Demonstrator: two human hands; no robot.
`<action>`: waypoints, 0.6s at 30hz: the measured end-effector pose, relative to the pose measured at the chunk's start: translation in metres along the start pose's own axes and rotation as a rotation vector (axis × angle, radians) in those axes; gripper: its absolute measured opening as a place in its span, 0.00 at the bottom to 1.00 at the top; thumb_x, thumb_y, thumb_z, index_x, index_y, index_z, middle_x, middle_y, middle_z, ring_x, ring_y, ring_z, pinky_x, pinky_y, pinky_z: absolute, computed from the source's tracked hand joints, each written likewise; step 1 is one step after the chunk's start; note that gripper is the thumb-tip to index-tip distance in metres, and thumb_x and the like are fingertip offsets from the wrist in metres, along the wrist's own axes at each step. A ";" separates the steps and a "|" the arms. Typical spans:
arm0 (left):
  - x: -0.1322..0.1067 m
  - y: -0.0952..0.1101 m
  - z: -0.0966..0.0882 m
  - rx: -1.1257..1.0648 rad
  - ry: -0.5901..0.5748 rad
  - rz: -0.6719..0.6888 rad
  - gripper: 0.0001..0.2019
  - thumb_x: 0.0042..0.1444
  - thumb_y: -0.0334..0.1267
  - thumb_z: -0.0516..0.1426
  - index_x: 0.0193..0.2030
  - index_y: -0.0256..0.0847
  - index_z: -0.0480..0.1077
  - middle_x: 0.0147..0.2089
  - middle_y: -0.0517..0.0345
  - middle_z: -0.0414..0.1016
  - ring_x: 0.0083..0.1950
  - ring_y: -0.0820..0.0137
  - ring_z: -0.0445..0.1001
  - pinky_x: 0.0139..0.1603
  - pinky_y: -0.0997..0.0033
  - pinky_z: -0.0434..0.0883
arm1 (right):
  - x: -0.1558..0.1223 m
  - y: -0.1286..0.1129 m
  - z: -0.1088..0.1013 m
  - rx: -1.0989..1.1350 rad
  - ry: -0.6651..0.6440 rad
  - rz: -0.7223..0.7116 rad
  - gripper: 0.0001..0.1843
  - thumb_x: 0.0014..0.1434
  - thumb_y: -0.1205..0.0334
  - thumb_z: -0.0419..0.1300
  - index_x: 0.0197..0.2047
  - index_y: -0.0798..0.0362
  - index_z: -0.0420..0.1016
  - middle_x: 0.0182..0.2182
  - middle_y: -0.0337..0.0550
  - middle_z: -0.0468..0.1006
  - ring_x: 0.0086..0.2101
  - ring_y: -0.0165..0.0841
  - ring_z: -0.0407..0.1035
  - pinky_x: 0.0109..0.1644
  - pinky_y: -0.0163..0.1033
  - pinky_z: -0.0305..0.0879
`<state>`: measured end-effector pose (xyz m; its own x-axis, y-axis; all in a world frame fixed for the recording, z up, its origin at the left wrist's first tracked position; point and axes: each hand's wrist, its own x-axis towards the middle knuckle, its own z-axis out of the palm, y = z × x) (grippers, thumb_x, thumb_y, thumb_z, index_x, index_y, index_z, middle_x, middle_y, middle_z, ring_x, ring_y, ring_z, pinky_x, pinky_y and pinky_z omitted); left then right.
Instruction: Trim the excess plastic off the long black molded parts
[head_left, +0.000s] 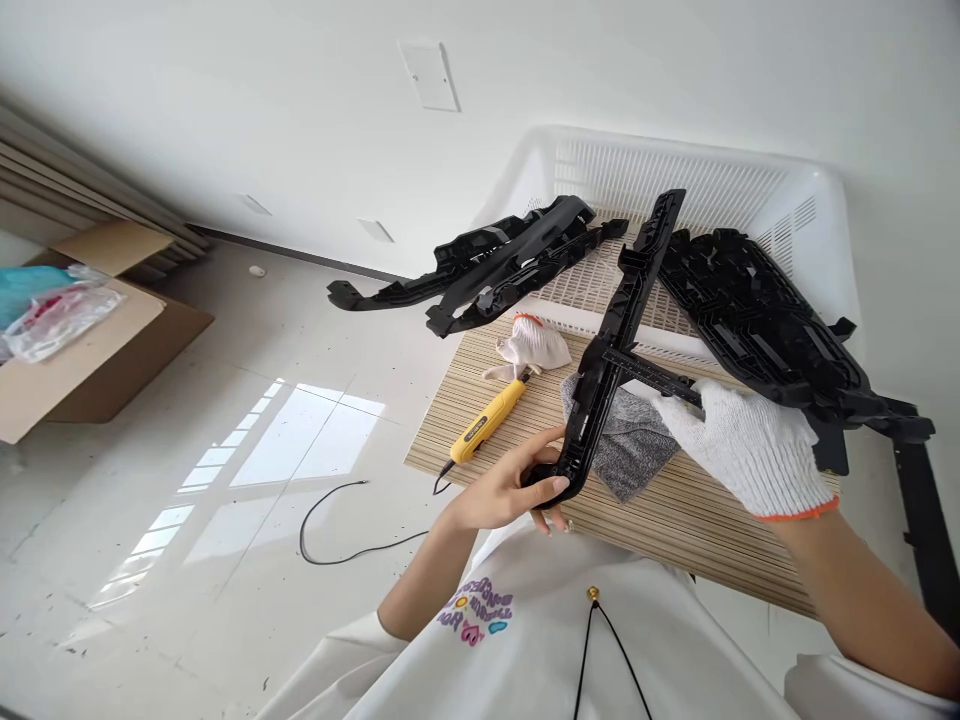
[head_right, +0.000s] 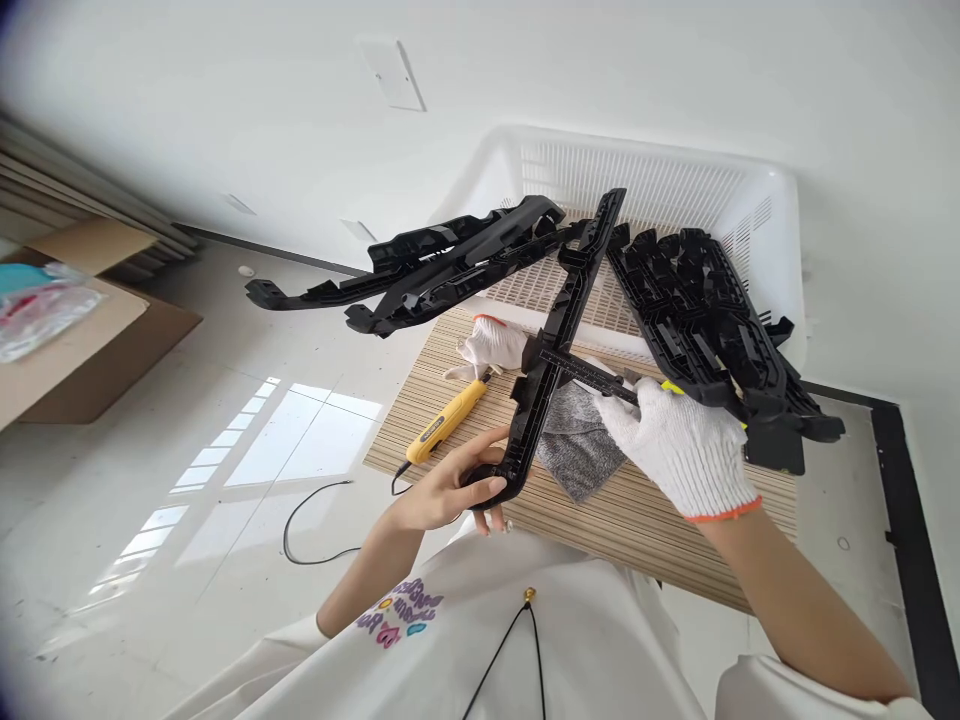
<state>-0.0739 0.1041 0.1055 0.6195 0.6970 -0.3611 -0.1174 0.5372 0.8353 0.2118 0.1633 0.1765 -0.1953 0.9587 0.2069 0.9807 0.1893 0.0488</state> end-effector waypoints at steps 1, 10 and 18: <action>-0.001 0.000 0.000 -0.003 -0.002 0.004 0.38 0.66 0.48 0.62 0.77 0.53 0.50 0.67 0.38 0.69 0.35 0.67 0.85 0.27 0.75 0.81 | -0.001 -0.001 -0.002 -0.066 -0.010 0.009 0.36 0.65 0.31 0.51 0.25 0.54 0.76 0.14 0.44 0.64 0.17 0.28 0.48 0.27 0.40 0.39; -0.008 -0.011 -0.001 -0.001 -0.021 -0.002 0.38 0.65 0.49 0.64 0.76 0.50 0.53 0.63 0.39 0.73 0.35 0.65 0.85 0.26 0.76 0.80 | -0.010 0.000 0.007 -0.119 -0.026 0.034 0.43 0.61 0.23 0.47 0.22 0.54 0.76 0.12 0.42 0.58 0.18 0.29 0.48 0.28 0.40 0.39; -0.003 -0.021 0.001 0.092 0.035 0.009 0.34 0.65 0.49 0.63 0.73 0.50 0.55 0.60 0.44 0.73 0.37 0.65 0.85 0.29 0.73 0.82 | -0.012 0.006 -0.001 -0.187 0.028 0.038 0.38 0.62 0.28 0.49 0.23 0.54 0.77 0.13 0.45 0.62 0.18 0.30 0.51 0.28 0.39 0.38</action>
<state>-0.0722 0.0902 0.0896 0.5910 0.7186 -0.3664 -0.0502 0.4861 0.8725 0.2198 0.1527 0.1757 -0.1613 0.9576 0.2388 0.9692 0.1082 0.2211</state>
